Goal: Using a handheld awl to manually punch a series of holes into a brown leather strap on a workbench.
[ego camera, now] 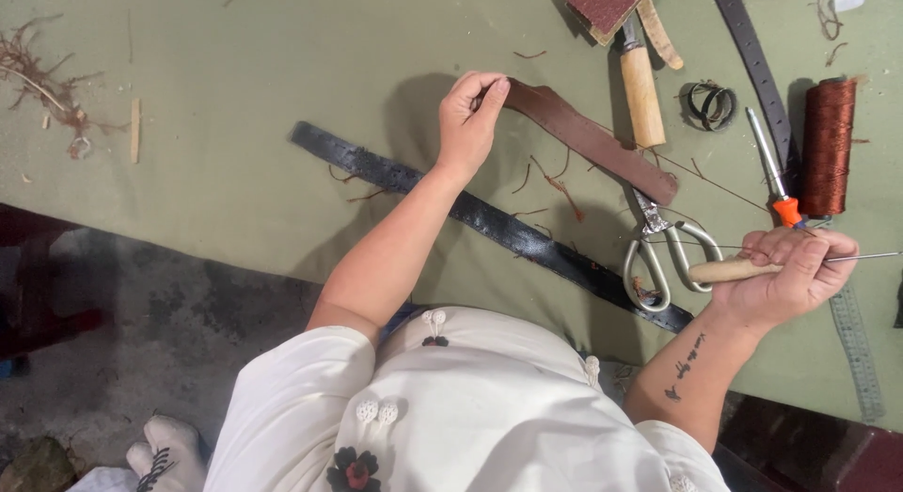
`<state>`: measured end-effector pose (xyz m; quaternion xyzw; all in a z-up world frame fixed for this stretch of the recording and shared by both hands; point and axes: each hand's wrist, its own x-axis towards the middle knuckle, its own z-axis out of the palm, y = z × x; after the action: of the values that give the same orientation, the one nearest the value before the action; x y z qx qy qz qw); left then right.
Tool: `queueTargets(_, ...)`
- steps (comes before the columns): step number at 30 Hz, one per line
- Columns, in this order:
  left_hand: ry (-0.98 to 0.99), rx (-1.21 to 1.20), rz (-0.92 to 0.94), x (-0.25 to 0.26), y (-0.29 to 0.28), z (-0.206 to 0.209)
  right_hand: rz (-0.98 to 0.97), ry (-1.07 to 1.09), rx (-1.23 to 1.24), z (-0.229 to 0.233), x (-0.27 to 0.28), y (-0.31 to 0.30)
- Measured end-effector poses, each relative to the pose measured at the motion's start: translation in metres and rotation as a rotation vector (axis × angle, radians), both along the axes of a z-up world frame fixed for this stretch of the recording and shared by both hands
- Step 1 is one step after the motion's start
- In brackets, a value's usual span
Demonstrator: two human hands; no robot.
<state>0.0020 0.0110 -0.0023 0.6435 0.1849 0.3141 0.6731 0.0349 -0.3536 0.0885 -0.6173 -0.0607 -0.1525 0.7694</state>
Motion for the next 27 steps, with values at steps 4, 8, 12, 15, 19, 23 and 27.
queueTargets(4,-0.035,-0.032,0.081,0.003,0.000,-0.009,-0.015,-0.034,-0.001,0.003,0.002,-0.003)
queueTargets(8,-0.046,0.081,0.206,0.002,0.005,-0.007,-0.018,-0.019,0.016,0.000,0.002,-0.002)
queueTargets(12,-0.054,0.201,0.265,0.002,0.009,-0.010,-0.044,0.020,0.005,-0.002,0.003,0.001)
queueTargets(15,-0.052,0.119,0.240,0.002,0.011,-0.007,-0.040,0.029,-0.008,-0.005,0.005,-0.001)
queueTargets(19,0.001,-0.022,0.198,0.001,0.014,0.001,-0.083,0.040,0.001,-0.005,0.005,0.002)
queueTargets(23,-0.013,-0.189,0.144,0.001,0.012,0.005,-0.125,0.043,-0.023,-0.007,0.004,0.003)
queueTargets(27,-0.021,-0.194,0.116,-0.001,0.011,0.008,-0.145,0.067,-0.011,-0.011,0.006,-0.002)
